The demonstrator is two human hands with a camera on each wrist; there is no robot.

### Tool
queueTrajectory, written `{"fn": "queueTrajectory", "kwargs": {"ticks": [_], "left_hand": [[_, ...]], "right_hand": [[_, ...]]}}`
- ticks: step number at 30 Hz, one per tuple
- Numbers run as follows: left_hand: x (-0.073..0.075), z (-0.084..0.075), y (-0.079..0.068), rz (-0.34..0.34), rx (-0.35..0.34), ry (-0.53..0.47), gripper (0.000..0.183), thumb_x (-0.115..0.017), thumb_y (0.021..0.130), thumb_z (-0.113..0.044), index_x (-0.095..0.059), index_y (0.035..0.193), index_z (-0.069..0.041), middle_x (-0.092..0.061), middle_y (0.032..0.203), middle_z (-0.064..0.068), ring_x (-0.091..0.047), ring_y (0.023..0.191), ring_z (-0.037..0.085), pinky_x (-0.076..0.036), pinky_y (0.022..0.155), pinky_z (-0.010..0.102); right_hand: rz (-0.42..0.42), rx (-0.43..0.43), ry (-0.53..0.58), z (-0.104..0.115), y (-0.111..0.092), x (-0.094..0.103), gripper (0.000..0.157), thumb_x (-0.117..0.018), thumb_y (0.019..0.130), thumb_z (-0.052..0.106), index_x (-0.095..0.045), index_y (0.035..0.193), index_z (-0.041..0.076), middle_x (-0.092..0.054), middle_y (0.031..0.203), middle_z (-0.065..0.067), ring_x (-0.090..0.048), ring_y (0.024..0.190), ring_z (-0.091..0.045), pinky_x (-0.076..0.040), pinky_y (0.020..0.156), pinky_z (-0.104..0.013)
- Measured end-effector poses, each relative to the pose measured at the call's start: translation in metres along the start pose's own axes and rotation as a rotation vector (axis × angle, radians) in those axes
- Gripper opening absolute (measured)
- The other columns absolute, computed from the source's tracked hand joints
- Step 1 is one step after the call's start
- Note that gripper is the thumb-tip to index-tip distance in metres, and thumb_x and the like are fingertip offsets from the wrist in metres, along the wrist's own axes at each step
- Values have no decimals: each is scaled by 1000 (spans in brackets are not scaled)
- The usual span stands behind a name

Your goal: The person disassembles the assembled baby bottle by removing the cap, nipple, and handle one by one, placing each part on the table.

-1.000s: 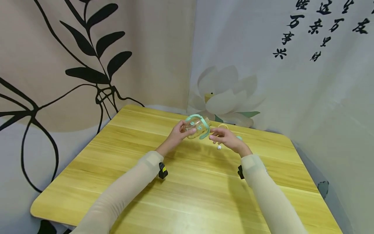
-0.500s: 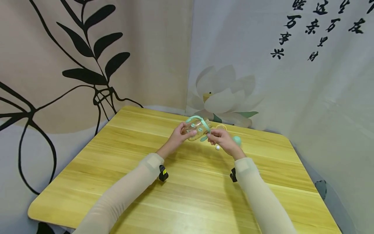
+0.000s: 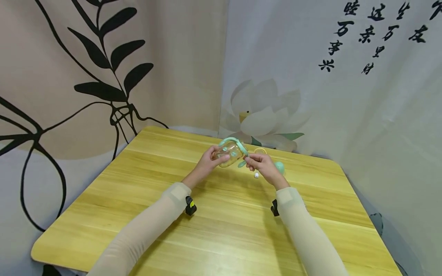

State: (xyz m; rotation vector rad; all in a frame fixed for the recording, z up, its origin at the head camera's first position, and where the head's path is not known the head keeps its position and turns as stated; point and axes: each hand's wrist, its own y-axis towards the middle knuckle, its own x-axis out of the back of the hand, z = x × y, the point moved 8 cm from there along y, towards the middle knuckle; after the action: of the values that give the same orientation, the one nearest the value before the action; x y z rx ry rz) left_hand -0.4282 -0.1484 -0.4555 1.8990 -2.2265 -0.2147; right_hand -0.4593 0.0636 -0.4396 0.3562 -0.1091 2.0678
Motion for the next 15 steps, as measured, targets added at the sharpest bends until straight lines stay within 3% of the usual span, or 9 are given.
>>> {"fn": "queueTrajectory", "kwargs": {"ticks": [6,11,15], "left_hand": [[2,0,-1,5,3,5,31,-68,104,-32,-54,123,-12,-61,121,7,-57,100,19,-49,93,51],[4,-4,0,22,-5,-15,34,-67,105,-35,-55,127,-12,-62,129,9,-61,113,21,-52,97,40],[8,-6,1,22,12,-30,37,-67,106,-34,-56,133,-11,-63,130,11,-62,114,22,-52,99,38]], "right_hand": [[-50,3,-7,0,2,-1,37,-60,110,24,-70,128,-7,-65,88,2,-56,76,-8,-52,73,-23],[-70,38,16,5,5,-4,36,-59,110,23,-70,126,-7,-64,87,1,-54,75,-9,-51,74,-23],[-69,53,37,9,7,-7,37,-58,111,20,-67,128,-12,-63,86,1,-53,74,-10,-50,73,-23]]}}
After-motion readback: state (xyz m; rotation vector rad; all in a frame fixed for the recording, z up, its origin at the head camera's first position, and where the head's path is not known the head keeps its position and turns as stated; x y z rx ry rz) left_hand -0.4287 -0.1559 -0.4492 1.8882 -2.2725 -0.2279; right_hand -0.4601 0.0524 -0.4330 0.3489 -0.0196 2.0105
